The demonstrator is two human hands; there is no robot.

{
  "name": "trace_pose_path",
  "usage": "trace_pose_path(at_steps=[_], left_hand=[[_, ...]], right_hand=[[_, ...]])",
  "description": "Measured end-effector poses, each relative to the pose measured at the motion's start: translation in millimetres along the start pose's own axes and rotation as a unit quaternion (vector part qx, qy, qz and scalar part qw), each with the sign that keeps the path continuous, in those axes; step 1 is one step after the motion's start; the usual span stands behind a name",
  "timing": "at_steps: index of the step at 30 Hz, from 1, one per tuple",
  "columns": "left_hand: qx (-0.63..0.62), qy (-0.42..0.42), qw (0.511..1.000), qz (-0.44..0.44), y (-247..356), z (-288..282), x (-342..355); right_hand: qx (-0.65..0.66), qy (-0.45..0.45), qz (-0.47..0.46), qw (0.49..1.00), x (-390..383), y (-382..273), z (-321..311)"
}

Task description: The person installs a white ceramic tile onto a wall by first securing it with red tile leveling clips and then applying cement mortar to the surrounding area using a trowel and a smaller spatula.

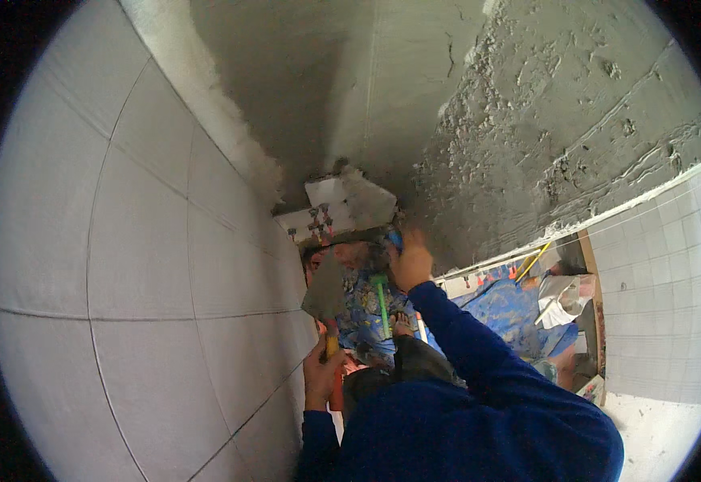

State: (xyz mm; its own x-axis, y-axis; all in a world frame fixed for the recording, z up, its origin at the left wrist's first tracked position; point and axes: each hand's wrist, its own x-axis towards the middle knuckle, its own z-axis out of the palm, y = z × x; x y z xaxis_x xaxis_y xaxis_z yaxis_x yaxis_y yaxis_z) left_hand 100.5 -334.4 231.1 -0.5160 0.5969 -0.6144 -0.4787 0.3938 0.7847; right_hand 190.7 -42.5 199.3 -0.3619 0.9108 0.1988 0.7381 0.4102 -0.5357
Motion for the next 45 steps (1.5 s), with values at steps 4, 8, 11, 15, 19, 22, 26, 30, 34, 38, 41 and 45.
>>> trace_pose_path(at_steps=[4,8,11,15,19,22,26,30,34,38,41,45], left_hand=[[0.021,-0.007,0.999,-0.048,-25.4,-5.7,6.1],[0.027,-0.022,0.999,0.024,-34.8,-8.6,9.1],[0.042,-0.02,0.998,0.046,-36.0,-10.8,10.4],[0.026,-0.025,0.999,0.007,-35.9,-13.4,12.0],[0.051,-0.019,0.998,-0.008,-33.9,-12.9,11.5],[0.052,-0.012,0.999,-0.009,-31.8,-12.1,9.1],[0.061,-0.019,0.998,-0.006,-31.4,-12.0,6.9],[0.095,-0.013,0.995,0.029,-33.3,-11.3,8.3],[0.083,-0.017,0.996,-0.013,-31.7,-13.4,8.6],[0.057,-0.031,0.998,-0.02,-28.1,-11.8,7.3],[0.06,-0.008,0.997,-0.052,-26.3,-9.2,5.5],[0.082,-0.018,0.996,-0.014,-24.9,-7.9,4.5]], right_hand=[[0.049,-0.057,0.084,0.994,-10.6,-8.1,46.8],[0.09,0.001,0.105,0.99,-0.3,-27.1,69.9],[0.117,-0.109,0.164,0.973,3.2,-35.6,65.6],[0.165,-0.057,0.168,0.97,4.9,-48.1,68.8],[0.16,-0.164,0.046,0.972,18.4,-53.2,78.6],[0.334,-0.225,0.174,0.899,28.0,-72.4,71.6],[0.675,-0.186,0.311,0.642,31.3,-123.6,36.5],[0.687,-0.113,0.327,0.639,50.1,-162.2,20.5],[0.685,-0.052,0.331,0.647,66.2,-183.2,53.6],[0.641,0.012,0.32,0.698,84.1,-201.9,87.5],[0.676,0.025,0.382,0.63,89.7,-212.9,93.7],[0.648,0.068,0.384,0.654,101.8,-225.1,109.3]])
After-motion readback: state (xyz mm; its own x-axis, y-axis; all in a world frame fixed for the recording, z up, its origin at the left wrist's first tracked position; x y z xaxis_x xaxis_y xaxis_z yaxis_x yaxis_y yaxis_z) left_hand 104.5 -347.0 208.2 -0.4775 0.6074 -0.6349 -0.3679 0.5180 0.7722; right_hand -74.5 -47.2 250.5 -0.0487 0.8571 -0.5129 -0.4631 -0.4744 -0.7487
